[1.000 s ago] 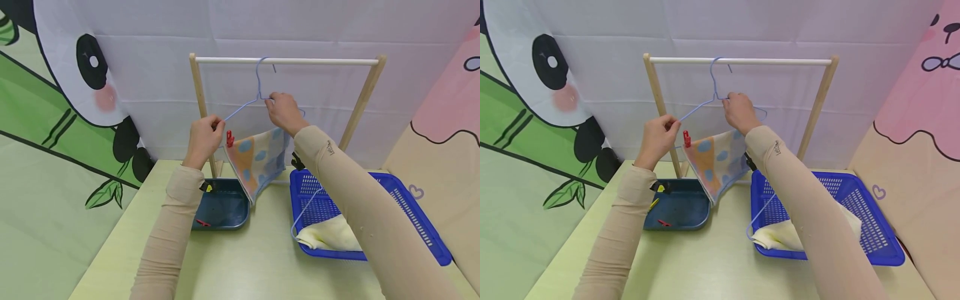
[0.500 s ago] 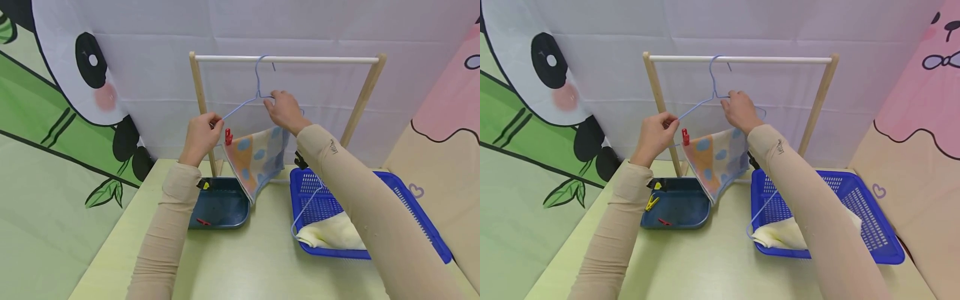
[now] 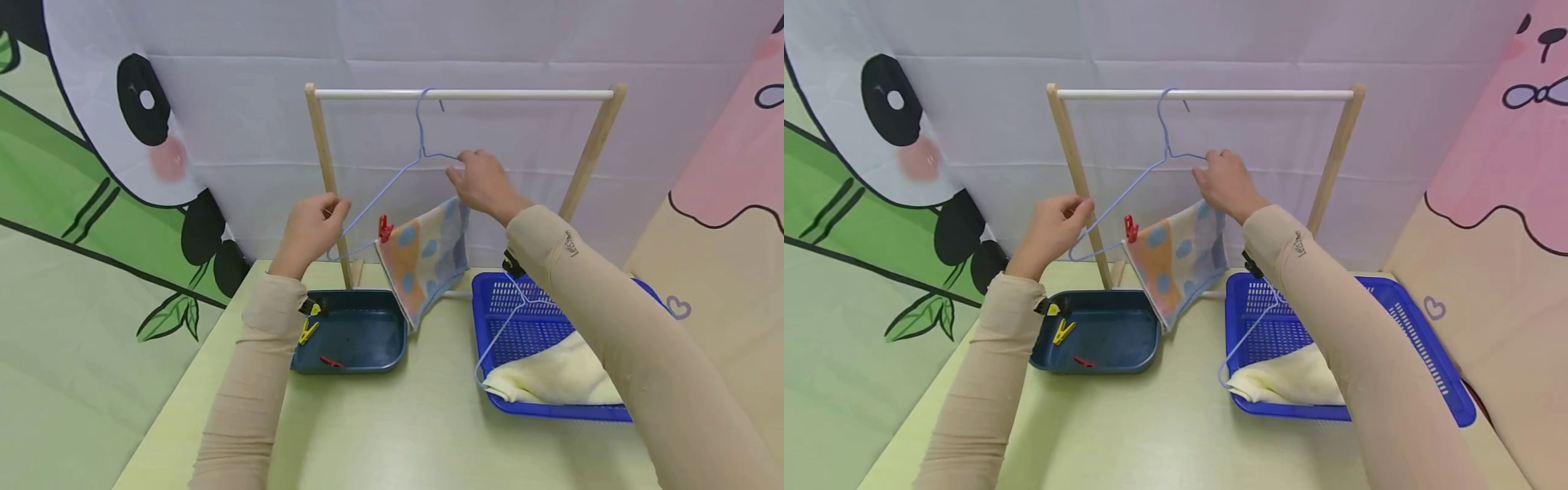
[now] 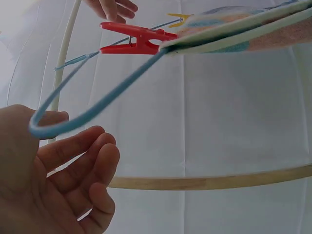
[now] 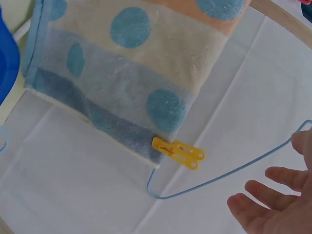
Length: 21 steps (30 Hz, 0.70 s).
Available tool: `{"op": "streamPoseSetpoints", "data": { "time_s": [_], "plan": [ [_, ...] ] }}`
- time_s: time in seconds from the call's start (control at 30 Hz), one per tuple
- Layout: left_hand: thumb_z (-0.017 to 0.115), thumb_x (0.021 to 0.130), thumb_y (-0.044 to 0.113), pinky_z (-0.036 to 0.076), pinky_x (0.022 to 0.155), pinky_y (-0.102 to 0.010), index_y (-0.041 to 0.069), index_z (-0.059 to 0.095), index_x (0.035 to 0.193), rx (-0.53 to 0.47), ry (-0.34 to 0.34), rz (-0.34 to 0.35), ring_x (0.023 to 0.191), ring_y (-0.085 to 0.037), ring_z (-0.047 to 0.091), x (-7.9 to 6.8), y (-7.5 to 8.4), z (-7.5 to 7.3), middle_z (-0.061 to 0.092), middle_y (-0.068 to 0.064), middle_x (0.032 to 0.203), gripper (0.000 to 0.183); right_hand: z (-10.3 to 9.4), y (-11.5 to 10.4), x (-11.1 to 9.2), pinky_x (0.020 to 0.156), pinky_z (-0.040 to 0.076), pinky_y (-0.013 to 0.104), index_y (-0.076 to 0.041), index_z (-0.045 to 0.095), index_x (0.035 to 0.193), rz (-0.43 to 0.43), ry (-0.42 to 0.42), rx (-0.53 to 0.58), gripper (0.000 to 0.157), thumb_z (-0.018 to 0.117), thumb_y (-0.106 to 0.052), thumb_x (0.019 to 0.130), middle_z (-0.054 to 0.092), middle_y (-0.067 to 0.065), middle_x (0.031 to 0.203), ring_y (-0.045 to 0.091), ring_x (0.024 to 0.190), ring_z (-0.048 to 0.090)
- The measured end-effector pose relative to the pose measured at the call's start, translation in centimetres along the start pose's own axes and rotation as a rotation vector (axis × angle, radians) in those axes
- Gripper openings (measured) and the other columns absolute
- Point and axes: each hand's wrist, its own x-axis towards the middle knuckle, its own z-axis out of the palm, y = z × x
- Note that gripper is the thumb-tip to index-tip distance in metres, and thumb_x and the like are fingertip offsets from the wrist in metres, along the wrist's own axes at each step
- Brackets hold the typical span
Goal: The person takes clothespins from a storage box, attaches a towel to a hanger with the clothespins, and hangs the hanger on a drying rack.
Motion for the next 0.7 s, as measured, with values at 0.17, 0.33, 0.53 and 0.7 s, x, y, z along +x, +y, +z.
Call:
{"op": "streamPoseSetpoints", "data": {
  "time_s": [0.17,0.33,0.53,0.7],
  "plan": [
    [0.049,0.099,0.029,0.038,0.061,-0.035,0.004,0.069,0.091,0.019,-0.028,-0.026,0.066,-0.023,0.048,-0.5,-1.6,-0.5,0.062,-0.01,0.077,0.033,-0.4,1.6,-1.3,0.103,0.03,0.048,0.009,0.047,0.13,-0.006,-0.067,-0.05,0.051,0.036,-0.032,0.101,0.046,0.028,0.131,0.041,0.124,0.039],
    [0.049,0.098,0.023,0.038,0.059,-0.035,0.003,0.068,0.086,0.062,-0.062,-0.027,0.064,-0.024,0.047,-1.4,-3.5,-0.8,0.058,-0.009,0.071,0.03,-0.4,3.4,-2.9,0.096,0.038,0.049,0.009,0.054,0.118,-0.031,-0.127,-0.098,0.042,0.04,-0.027,0.1,0.054,0.025,0.121,0.039,0.114,0.049],
    [0.051,0.097,0.019,0.041,0.06,-0.036,0.002,0.07,0.089,0.097,-0.1,-0.037,0.064,-0.024,0.051,-2.2,-5.6,-0.8,0.063,-0.011,0.075,0.027,-0.2,5.4,-5.0,0.088,0.044,0.049,0.009,0.058,0.111,-0.057,-0.161,-0.146,0.036,0.045,-0.023,0.098,0.06,0.024,0.11,0.038,0.101,0.056],
    [0.053,0.096,0.016,0.038,0.054,-0.034,0.002,0.068,0.083,0.156,-0.17,-0.021,0.057,-0.022,0.047,-2.8,-7.0,-0.2,0.057,-0.007,0.065,0.024,-0.3,6.4,-6.4,0.085,0.045,0.05,0.008,0.061,0.107,-0.052,-0.217,-0.168,0.034,0.046,-0.021,0.097,0.063,0.023,0.104,0.036,0.095,0.059]
  ]
}}
